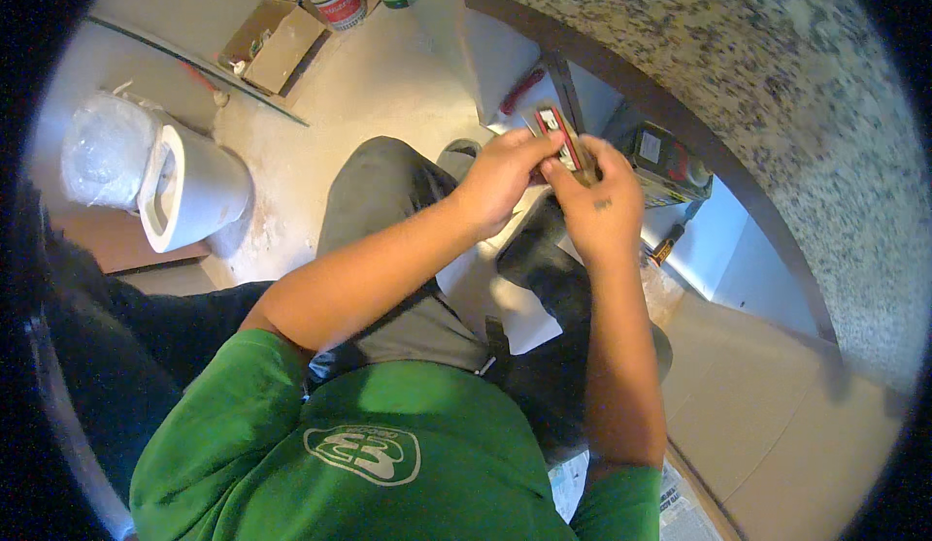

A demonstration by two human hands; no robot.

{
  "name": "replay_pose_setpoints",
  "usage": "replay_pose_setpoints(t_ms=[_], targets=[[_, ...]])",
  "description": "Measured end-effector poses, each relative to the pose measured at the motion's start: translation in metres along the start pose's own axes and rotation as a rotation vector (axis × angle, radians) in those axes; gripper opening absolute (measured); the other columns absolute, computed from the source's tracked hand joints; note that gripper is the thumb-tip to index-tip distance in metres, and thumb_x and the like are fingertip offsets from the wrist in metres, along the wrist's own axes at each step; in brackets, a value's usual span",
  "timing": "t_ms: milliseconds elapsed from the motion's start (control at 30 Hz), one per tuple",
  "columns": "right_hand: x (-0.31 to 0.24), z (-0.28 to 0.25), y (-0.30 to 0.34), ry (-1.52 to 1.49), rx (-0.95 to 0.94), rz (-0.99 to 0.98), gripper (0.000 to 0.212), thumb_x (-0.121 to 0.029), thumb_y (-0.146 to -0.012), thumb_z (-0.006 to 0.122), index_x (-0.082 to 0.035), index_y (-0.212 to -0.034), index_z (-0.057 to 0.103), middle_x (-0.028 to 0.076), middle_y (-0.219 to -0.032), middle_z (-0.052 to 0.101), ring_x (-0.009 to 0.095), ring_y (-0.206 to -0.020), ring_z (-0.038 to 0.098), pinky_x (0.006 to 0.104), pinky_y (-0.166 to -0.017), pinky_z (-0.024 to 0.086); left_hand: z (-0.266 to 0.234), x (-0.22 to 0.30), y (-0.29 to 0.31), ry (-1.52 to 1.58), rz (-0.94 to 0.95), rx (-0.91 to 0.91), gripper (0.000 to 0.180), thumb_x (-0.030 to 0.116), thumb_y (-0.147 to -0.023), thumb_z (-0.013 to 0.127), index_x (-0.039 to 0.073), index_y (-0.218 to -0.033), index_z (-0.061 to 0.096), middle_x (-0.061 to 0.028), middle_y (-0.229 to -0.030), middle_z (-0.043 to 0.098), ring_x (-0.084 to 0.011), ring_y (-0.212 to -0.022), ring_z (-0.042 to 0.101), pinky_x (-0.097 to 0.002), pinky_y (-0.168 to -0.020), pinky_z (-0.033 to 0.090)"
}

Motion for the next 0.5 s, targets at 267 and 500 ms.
replay_pose_setpoints(t_ms=[267,500], targets=[[0.035,0.066,-0.033,-0.858,-0.162,0.48,0.034,-0.017,-0.088,0.078,-0.002,-0.113,0.061,0.008,-0.09,0.067,0.019,-0.07,0.064,0.0347,-0.063,0.053,-0.047,0.078,-0.025,-0.121,0.264,0.318,0.029,0.023,-0.102,0.051,0.003,-0.086,0.065,-0.0014,-0.07,0.059,-0.0095,-0.068,0.053,-0.0301,-0.065,0.044],[0.029,0.108,-0.04,-1.352,-0.29,0.61,0.028,-0.034,-0.1,0.06,-0.009,-0.113,0.059,0.006,-0.087,0.066,0.017,-0.058,0.058,0.0288,-0.047,0.043,-0.054,0.076,-0.045,0.031,0.253,0.202,0.026,0.018,-0.1,0.053,0.003,-0.08,0.061,-0.0026,-0.072,0.062,-0.0105,-0.063,0.055,-0.0334,-0.055,0.044]])
Point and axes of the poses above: each hand's wrist, its own y-axis away from the middle knuckle, its own z-axis out of the palm, x = y × z, the point moved 10 cm from there along -y, towards the middle knuckle
